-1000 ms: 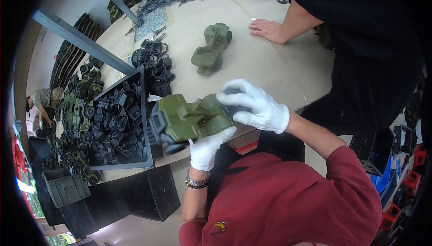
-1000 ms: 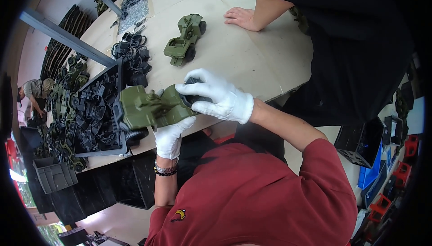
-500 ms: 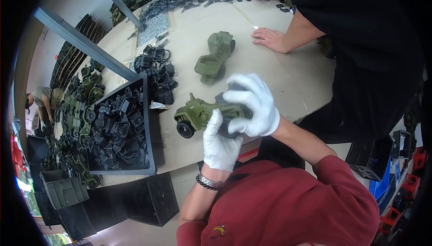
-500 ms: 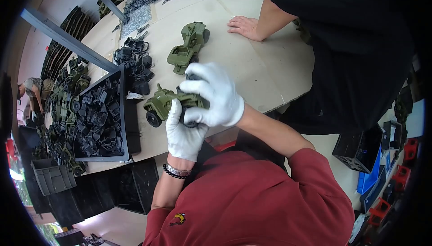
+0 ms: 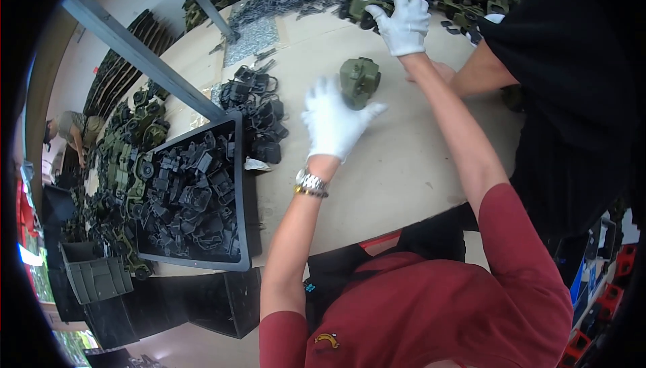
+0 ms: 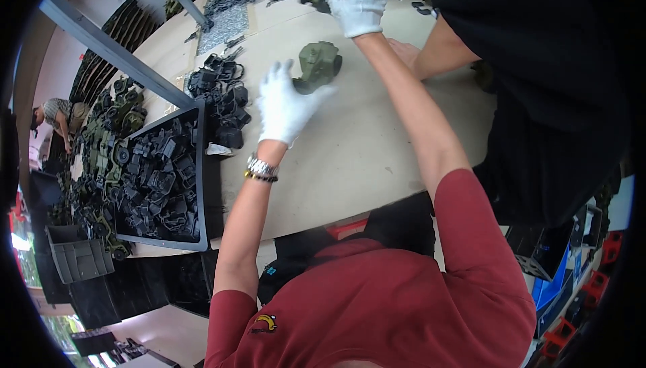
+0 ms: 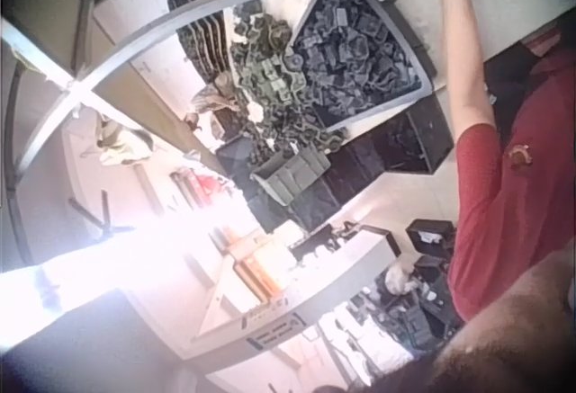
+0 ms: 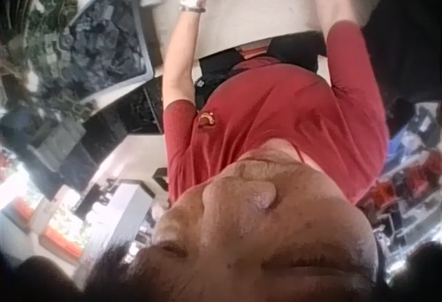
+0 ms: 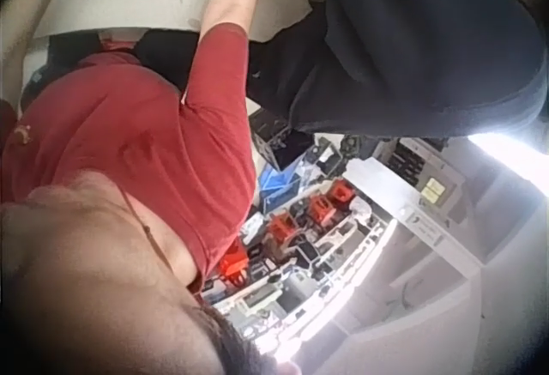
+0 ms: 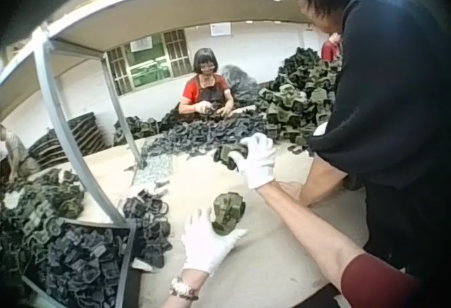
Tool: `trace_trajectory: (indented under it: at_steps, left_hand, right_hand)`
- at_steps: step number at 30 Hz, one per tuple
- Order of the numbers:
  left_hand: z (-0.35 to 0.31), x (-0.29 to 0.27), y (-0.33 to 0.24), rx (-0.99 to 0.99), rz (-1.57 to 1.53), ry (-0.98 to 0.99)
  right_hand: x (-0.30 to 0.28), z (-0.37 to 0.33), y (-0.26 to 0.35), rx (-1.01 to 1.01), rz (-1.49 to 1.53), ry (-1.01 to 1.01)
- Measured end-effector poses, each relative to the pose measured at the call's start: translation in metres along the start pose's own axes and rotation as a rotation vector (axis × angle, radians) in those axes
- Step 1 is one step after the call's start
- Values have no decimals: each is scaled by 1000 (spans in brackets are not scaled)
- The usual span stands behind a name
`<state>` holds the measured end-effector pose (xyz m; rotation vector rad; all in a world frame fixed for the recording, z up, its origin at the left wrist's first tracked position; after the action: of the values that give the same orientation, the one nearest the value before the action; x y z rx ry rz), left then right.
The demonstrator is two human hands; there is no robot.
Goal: Assembling plastic toy military vehicles at a production table.
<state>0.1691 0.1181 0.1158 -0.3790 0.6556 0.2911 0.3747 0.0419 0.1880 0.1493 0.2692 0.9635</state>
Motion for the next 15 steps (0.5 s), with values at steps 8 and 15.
trace_trajectory:
  at_steps: [8, 15]
  left_hand:
    - [-44, -20, 12, -114, -19, 399]
    - [-113, -114, 8, -157, 78, 439]
  right_hand:
    - [74, -45, 68, -190, -62, 489]
    - [50, -154, 249, -852, 760, 956]
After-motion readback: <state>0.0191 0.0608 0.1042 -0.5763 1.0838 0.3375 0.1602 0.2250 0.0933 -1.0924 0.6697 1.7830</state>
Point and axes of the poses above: each hand's wrist, its own z-axis towards the middle knuckle, its own x-axis out of the palm, y = z × x, the point moved 9 cm from there along z, towards the middle knuckle, and after that the axes turned 8 degrees about -y, right-handed, at the moved point
